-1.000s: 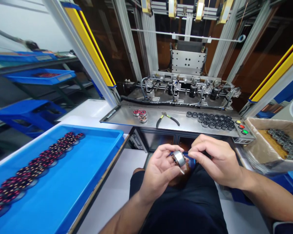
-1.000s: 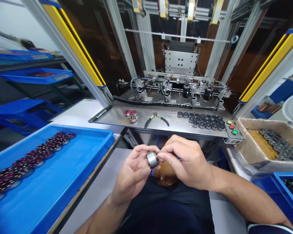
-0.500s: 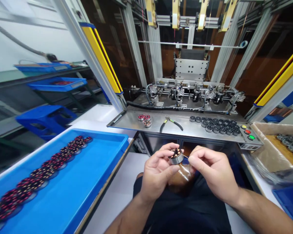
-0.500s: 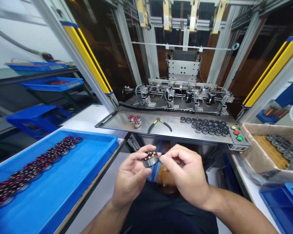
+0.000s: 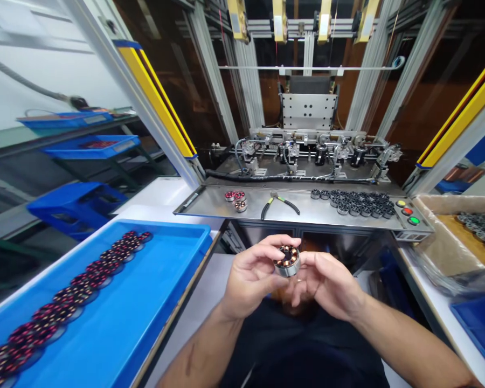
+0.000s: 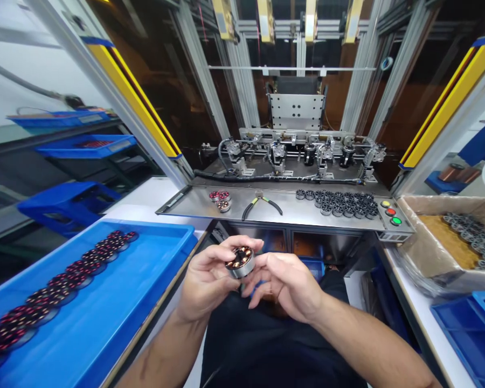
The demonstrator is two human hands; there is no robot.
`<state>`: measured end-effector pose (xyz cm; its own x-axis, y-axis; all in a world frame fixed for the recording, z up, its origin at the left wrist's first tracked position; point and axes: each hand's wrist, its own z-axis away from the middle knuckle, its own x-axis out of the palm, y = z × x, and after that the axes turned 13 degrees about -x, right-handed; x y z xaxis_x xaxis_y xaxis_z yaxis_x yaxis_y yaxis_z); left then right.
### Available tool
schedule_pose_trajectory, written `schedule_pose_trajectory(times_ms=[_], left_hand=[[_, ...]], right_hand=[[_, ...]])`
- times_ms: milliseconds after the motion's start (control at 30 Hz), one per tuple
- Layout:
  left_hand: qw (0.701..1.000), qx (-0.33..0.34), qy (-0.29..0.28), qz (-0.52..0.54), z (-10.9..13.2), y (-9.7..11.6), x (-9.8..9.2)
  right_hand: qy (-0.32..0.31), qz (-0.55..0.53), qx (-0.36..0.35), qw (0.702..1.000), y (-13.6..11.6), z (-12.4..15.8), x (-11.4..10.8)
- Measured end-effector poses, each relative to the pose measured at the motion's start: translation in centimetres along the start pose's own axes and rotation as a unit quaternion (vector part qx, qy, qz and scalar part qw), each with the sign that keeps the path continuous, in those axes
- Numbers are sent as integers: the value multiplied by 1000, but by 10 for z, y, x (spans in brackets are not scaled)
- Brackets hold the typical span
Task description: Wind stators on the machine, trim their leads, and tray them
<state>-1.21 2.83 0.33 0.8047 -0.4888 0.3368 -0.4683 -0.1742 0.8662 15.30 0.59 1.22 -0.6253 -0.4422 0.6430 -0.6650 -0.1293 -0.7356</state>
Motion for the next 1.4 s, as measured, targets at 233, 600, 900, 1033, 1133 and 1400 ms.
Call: schedule_pose_trajectory(times_ms=[233, 600, 900, 1033, 1133, 1400], left_hand=[[994, 18, -10, -105, 1, 6, 0], [964, -55, 69, -251, 21, 15, 19], [921, 63, 104, -369, 23, 15, 16], [970, -39, 109, -216, 26, 8, 19], [981, -52, 108, -150, 25, 3, 20], [862, 144, 99, -476, 27, 19, 14]], right_hand=[[-26, 79, -65, 994, 2, 4, -3], [-90, 576, -476, 658, -10, 12, -11], [-65, 459, -358, 810, -22, 17, -7], [15, 419, -305, 855, -17, 15, -1], [30, 385, -265, 883, -12, 14, -8], [-77, 488, -264, 829, -46, 11, -20]])
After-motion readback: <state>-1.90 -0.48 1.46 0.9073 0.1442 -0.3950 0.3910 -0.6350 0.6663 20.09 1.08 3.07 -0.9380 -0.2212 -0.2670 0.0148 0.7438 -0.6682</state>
